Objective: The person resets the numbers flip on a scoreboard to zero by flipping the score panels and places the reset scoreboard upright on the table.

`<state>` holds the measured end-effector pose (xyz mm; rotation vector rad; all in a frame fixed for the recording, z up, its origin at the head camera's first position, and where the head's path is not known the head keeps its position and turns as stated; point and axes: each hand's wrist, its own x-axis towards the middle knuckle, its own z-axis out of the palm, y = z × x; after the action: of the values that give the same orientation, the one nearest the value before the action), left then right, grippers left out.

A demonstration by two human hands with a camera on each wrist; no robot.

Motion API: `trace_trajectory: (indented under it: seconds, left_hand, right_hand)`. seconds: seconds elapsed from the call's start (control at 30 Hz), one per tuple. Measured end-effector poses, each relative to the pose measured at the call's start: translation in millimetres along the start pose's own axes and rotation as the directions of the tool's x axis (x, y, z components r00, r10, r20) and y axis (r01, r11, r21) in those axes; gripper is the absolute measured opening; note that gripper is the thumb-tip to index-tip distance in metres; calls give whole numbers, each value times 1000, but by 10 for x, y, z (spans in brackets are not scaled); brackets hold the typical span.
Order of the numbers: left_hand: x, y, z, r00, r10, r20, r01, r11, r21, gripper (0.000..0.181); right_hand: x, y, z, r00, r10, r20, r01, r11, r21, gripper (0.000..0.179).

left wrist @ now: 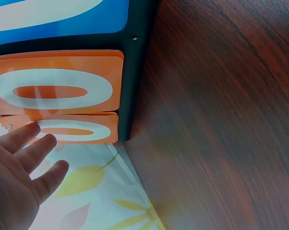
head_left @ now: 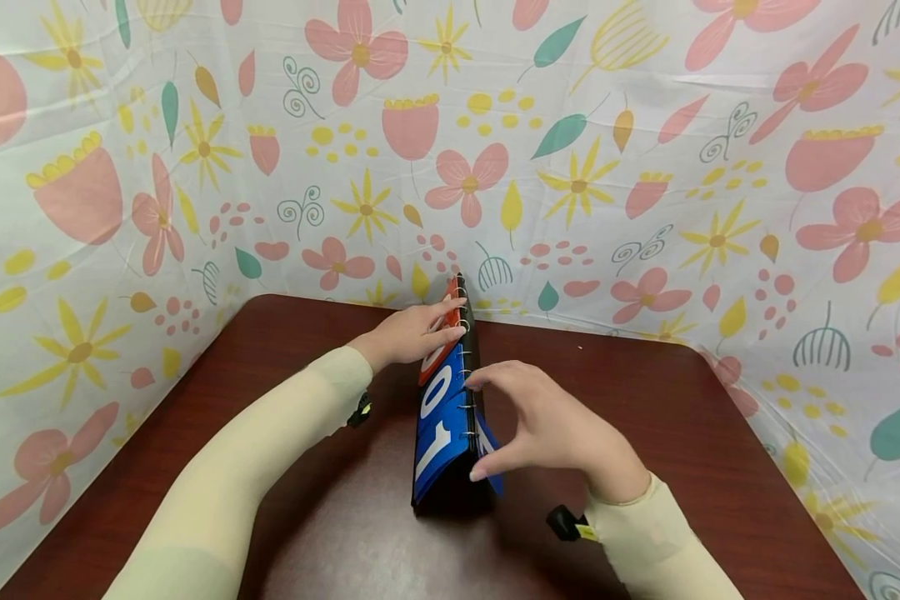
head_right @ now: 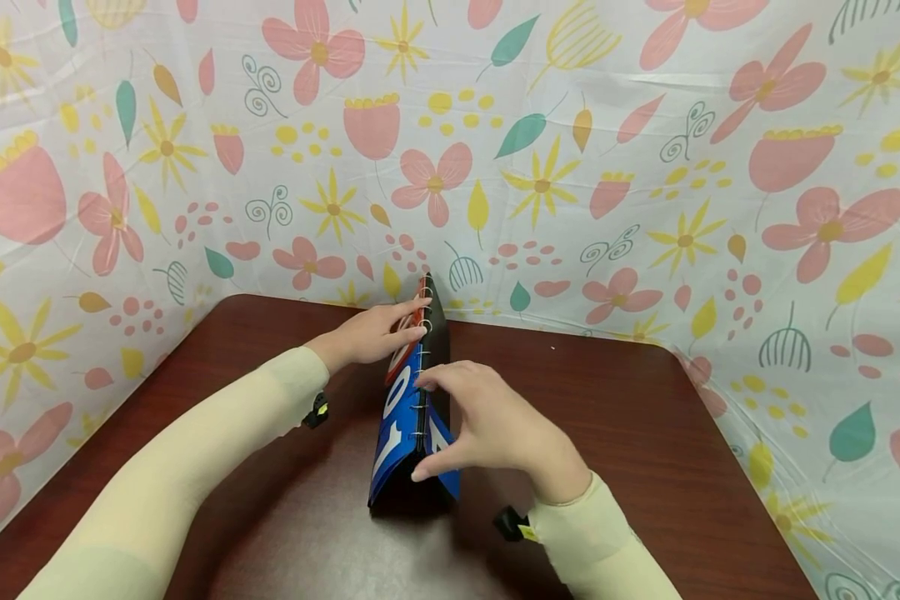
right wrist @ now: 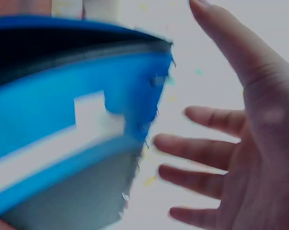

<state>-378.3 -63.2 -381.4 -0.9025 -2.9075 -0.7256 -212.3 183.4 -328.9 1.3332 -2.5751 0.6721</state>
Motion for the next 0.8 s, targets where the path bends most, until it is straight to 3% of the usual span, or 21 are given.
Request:
trace_trajectory:
  seconds: [0.1,0.23,0.33,0.6,0.8]
  left_hand:
    - [-4,4,6,1000,-10,-5,10,1000,-6,73]
    - [-5,4,6,1000,-17,-9,17,1000,-18,72]
    - [-1,1,7,1000,-19,-8,19,1000,-21,73]
    - [-4,0,10,1000,-22,-4,22,999,-27,73]
    - [-7,1,9,1000,-20,-3,20,1000,-18,72]
  right_hand:
    - [-44,55,-43,977,183,106,-179,983,-45,98]
    - [-51,128,9,909,340,240,-329,940,-88,101]
    - [-31,176,98,883,362,299,-348,932,-100,103]
    - [3,179,187,854,374,363,-368,926,-89,79]
    - [-16,195,133,858,367,359,-373,926,-54,76]
